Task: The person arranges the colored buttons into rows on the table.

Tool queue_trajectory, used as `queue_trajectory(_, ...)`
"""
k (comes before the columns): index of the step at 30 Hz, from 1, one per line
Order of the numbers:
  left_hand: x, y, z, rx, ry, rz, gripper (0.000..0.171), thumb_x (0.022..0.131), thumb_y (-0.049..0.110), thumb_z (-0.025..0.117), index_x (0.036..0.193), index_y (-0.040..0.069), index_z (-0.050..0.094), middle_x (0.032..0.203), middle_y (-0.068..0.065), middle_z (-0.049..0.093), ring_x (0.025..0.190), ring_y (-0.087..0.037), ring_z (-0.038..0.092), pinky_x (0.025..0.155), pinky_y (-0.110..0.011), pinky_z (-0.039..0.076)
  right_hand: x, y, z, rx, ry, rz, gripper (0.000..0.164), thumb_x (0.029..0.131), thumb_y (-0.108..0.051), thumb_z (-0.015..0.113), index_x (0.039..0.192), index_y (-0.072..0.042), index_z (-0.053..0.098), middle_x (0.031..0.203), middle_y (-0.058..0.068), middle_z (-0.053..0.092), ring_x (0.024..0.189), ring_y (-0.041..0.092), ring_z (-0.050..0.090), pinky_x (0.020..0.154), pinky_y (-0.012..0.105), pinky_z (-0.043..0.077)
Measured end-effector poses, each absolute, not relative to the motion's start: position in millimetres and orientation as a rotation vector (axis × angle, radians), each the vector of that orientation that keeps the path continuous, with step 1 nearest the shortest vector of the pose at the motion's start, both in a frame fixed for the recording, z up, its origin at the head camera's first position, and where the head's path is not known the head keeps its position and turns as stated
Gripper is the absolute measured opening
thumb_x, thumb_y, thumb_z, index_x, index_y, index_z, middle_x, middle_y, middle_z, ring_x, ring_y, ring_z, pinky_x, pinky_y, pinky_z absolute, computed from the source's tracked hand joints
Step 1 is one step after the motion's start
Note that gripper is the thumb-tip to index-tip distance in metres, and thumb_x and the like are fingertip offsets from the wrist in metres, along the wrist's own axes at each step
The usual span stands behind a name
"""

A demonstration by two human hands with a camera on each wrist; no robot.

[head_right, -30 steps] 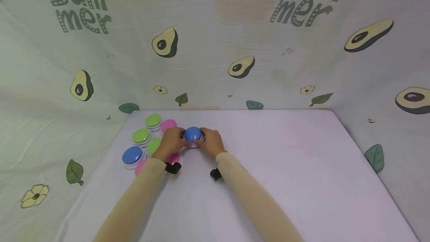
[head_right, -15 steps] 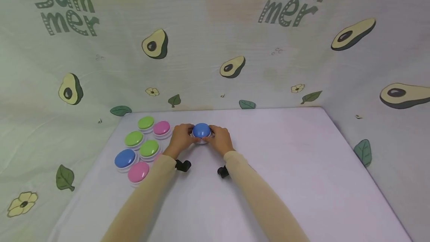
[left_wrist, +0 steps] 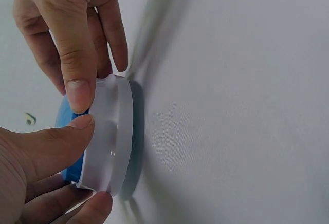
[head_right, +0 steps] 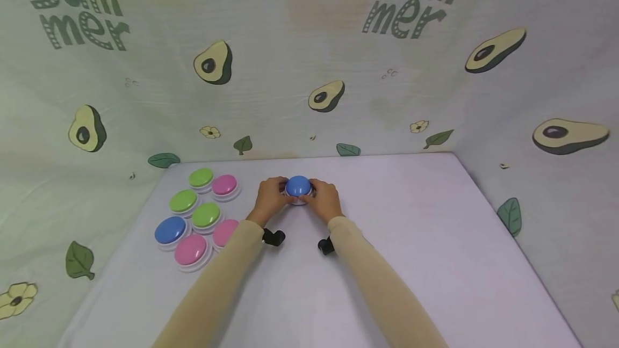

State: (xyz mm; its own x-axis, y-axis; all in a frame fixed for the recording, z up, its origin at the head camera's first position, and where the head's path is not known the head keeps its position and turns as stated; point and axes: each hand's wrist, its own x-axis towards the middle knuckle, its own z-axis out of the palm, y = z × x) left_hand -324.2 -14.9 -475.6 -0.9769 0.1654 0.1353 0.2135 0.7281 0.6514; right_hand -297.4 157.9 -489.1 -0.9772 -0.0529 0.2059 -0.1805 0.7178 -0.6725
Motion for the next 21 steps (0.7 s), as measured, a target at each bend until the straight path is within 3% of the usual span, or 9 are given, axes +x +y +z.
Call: queue_trajectory(21, -331.4, -14.0, -489.3, -0.334, -2.88, -1.123, 0.058, 0.082, 0.021, 0.092, 0.13, -0.005, 0.07, 0.126, -0.019, 0.073, 0.123, -0.039, 0.064, 0.11, -0.053, 0.049, -303.3, 164.0, -494.9, 0.142, -2.809, 1.14, 0.063, 0.093, -0.025, 0.083, 0.141, 0.008, 0.059, 0.14, 0.022, 0.065, 0.135, 0.039, 0.058, 0.118, 0.051, 0.043)
